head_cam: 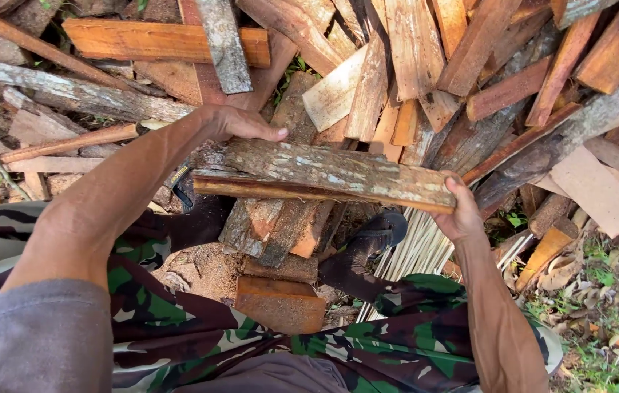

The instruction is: Bundling pieces of wood together using thin fiber strips

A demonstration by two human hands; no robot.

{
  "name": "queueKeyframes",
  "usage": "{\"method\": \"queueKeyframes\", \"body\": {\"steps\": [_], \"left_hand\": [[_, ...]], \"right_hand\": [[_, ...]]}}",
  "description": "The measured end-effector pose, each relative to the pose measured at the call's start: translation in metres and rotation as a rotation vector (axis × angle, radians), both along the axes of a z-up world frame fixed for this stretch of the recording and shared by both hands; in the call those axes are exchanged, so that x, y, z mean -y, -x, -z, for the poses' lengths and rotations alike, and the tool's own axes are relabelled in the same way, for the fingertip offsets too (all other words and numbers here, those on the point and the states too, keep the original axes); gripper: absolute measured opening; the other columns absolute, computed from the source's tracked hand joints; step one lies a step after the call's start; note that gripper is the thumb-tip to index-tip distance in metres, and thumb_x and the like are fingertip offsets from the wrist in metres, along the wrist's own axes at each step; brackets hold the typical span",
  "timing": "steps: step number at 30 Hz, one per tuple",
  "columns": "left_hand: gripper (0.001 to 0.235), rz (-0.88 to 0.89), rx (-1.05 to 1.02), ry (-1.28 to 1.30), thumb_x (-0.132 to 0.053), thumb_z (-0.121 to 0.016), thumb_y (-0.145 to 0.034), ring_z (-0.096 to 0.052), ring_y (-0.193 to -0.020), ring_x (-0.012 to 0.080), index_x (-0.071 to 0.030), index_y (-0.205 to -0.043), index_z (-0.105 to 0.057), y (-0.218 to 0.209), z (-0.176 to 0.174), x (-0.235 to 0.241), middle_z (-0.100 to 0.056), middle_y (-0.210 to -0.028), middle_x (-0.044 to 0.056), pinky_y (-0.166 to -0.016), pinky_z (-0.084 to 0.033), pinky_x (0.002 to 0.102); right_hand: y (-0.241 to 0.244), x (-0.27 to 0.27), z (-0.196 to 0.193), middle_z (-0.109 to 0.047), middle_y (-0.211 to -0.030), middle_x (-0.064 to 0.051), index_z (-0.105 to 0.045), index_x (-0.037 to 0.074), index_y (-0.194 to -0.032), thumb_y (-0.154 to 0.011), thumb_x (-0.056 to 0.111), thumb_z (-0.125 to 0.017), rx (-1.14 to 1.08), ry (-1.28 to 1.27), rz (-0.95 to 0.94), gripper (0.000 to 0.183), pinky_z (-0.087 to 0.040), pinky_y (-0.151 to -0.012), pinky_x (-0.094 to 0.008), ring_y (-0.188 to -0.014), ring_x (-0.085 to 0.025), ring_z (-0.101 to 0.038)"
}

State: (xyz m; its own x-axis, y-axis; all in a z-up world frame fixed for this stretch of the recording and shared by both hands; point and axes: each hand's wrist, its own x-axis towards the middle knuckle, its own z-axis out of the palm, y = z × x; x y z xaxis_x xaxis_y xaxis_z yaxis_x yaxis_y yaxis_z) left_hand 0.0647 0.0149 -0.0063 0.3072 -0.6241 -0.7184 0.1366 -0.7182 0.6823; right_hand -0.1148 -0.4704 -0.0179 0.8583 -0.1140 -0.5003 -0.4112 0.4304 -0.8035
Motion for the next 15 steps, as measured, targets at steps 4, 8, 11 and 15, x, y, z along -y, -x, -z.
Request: {"method": "queueKeyframes", "body": {"steps": [4,8,11,15], "left_hand": [[0.087,0.025,-0.060,-0.004,-0.055,-0.082,-0.073,-0.029,-0.149,0.0448,-0.018,-0.146,-0.054,-0.003,-0.017,-0.003,-0.040,-0.159,0.021,-0.123,-0.024,0.055],[0.086,0.153,-0.014,-0.045,-0.034,-0.092,-0.070,-0.038,-0.146,0.0415,-0.018,-0.146,-0.057,-0.015,0.004,-0.003,-0.048,-0.154,0.019,-0.121,-0.030,0.051],[0.083,0.126,0.004,-0.041,-0.045,-0.093,-0.067,-0.047,-0.140,0.0367,-0.019,-0.140,-0.063,-0.019,0.009,0.002,-0.057,-0.147,0.015,-0.117,-0.038,0.046],[0.069,0.095,0.028,-0.041,-0.054,-0.090,-0.072,-0.064,-0.118,0.0362,-0.016,-0.128,-0.073,-0.026,0.048,0.002,-0.070,-0.130,0.014,-0.098,-0.051,0.044]], "right_hand": [[-0.019,-0.007,0.014,-0.072,-0.103,-0.014,-0.065,0.015,-0.110,-0.084,0.025,-0.069,-0.001,0.017,0.034,0.028,-0.067,-0.077,-0.043,-0.086,-0.027,-0.076],[-0.044,-0.015,0.040,-0.069,-0.114,-0.025,-0.065,0.016,-0.114,-0.088,0.026,-0.071,-0.216,-0.105,-0.004,0.029,-0.063,-0.090,-0.046,-0.099,-0.037,-0.071],[-0.048,-0.067,0.038,-0.063,-0.127,-0.026,-0.062,0.007,-0.121,-0.087,0.027,-0.080,-0.288,0.003,0.155,0.043,-0.058,-0.093,-0.057,-0.109,-0.044,-0.067],[-0.062,-0.098,0.017,-0.026,-0.156,-0.026,-0.049,0.005,-0.141,-0.081,0.032,-0.086,-0.414,0.108,0.135,0.076,-0.051,-0.097,-0.069,-0.126,-0.052,-0.055]]}}
